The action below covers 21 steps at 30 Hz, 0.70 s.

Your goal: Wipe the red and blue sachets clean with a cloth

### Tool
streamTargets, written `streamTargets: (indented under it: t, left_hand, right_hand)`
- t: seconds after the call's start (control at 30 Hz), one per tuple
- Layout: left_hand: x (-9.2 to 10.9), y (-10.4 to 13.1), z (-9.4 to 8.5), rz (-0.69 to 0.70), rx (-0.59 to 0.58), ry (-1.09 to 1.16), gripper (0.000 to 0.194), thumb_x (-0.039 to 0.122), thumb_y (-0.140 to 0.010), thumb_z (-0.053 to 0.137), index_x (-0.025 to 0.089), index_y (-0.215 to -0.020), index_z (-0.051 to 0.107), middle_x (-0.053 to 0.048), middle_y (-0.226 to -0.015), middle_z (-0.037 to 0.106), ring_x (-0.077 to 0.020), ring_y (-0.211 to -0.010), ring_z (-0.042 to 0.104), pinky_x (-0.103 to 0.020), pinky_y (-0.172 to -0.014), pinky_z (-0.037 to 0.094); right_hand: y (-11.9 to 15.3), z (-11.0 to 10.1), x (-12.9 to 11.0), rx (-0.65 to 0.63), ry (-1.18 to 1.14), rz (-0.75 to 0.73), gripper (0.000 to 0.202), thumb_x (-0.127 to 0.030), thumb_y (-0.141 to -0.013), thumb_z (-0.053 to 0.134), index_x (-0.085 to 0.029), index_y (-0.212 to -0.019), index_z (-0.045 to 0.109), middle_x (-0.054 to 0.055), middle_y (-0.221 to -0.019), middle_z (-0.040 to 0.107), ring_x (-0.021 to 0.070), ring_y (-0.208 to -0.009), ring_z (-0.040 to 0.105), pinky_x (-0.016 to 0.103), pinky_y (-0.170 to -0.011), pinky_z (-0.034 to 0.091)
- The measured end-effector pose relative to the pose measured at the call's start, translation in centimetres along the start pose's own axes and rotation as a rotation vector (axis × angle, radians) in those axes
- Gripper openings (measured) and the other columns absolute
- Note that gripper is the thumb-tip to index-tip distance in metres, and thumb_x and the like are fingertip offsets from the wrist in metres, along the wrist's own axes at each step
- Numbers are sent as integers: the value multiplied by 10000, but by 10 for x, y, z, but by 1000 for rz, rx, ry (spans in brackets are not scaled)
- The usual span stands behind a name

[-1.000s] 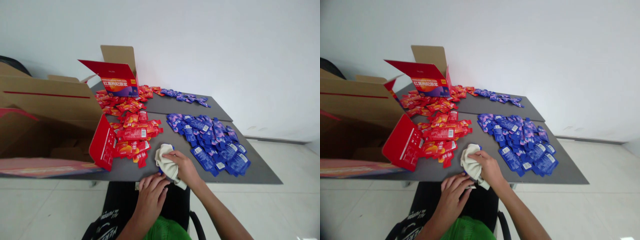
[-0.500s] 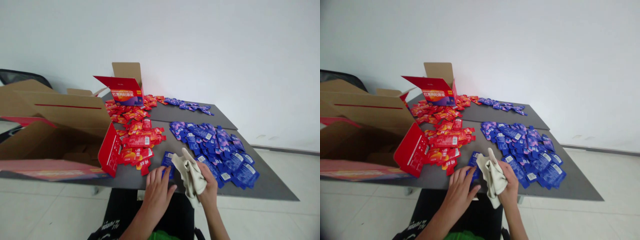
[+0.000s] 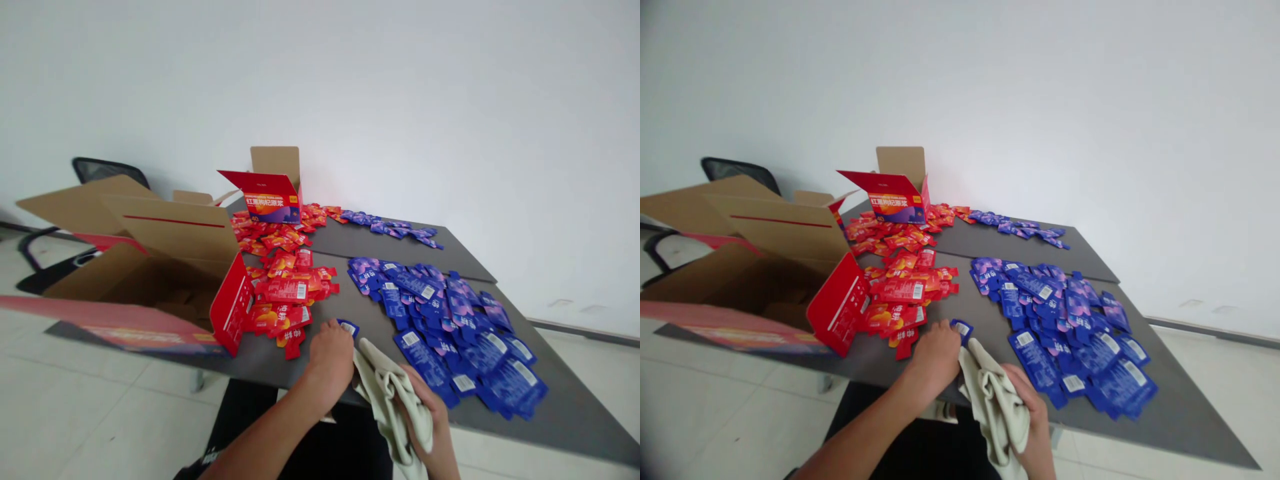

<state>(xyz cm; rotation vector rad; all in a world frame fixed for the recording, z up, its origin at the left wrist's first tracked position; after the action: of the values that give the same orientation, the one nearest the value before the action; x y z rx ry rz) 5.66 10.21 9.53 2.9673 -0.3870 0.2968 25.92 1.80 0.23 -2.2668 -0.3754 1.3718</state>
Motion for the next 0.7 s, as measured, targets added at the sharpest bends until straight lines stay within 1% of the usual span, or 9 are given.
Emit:
streamTargets:
  t: [0.03, 0.1, 0.23, 0.3, 0.37, 0.47, 0.53, 0.6, 0.7]
  left_hand:
    - [-1, -2, -4, 6, -19, 6, 326, 26, -902, 502, 71, -1097, 760, -222, -1072, 731, -334, -995, 732, -400, -796, 600]
    - [-3, -5, -9, 25, -34, 17, 286, 62, -924, 521, 97, -1045, 778, -196, -973, 759, -324, -941, 758, -391, -783, 605]
    - [-11, -6, -10, 48, 5, 27, 270, 143, -989, 520, 84, -1033, 779, -207, -981, 772, -338, -965, 764, -413, -823, 602]
    - [-17, -5, -11, 52, 44, 42, 270, 181, -1010, 524, 93, -1019, 778, -200, -977, 776, -329, -961, 766, -400, -822, 598]
    - [-25, -5, -17, 49, 99, 67, 286, 227, -1033, 514, 118, -1002, 776, -178, -948, 782, -309, -926, 771, -377, -798, 594]
    - [-44, -8, -35, 39, 225, 113, 362, 271, -1078, 431, 147, -1018, 766, -151, -918, 789, -278, -878, 773, -359, -790, 590]
    - [-60, -14, -50, 40, 326, 143, 385, 242, -1089, 382, 160, -1087, 758, -136, -973, 796, -258, -926, 770, -352, -851, 587]
    - [-79, -21, -63, 53, 423, 170, 375, 181, -1071, 389, 182, -1198, 742, -113, -1101, 796, -237, -1042, 754, -348, -958, 570]
    - [-103, -34, -74, 73, 541, 196, 421, 101, -1028, 418, 187, -1329, 700, -91, -1314, 738, -207, -1231, 685, -350, -1119, 497]
  right_hand:
    - [0, -1, 0, -4, 5, -4, 323, -319, -919, 713, -238, -1226, 776, 119, -1181, 777, 278, -1033, 774, 289, -881, 627]
    - [-2, -2, -3, -8, 2, -23, 322, -349, -924, 709, -229, -1213, 787, 130, -1169, 784, 284, -1001, 786, 294, -862, 636]
    - [-7, -3, -11, -4, -44, -76, 296, -393, -914, 728, -256, -1164, 807, 110, -1108, 802, 281, -961, 800, 278, -838, 644]
    - [-8, -4, -11, -22, -70, -79, 295, -399, -916, 726, -264, -1167, 803, 106, -1102, 800, 284, -971, 798, 276, -832, 646]
    - [-8, -5, -9, -51, -83, -79, 316, -401, -917, 718, -261, -1191, 792, 112, -1126, 791, 293, -990, 794, 284, -835, 648]
    - [-7, -7, -6, -91, -94, -79, 354, -405, -901, 732, -267, -1223, 779, 120, -1165, 779, 313, -1012, 787, 301, -840, 651]
    - [-7, -8, -7, -110, -112, -56, 348, -409, -912, 721, -284, -1232, 776, 117, -1174, 775, 316, -1017, 785, 308, -832, 654]
    - [-7, -9, -9, -123, -133, -34, 335, -414, -930, 700, -295, -1234, 778, 115, -1176, 775, 315, -1017, 784, 311, -824, 654]
    - [-8, -10, -10, -130, -145, -27, 325, -412, -922, 712, -271, -1203, 798, 122, -1163, 781, 325, -1020, 784, 320, -843, 649]
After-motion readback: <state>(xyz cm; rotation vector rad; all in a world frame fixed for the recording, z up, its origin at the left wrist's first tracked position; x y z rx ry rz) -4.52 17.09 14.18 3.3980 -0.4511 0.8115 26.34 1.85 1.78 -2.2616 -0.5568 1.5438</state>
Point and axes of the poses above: each hand's wrist, its own y-axis away from the middle knuckle, its own z-axis out of the palm, x = y × z, the point moved 1 cm from there along -y, towards the middle knuckle
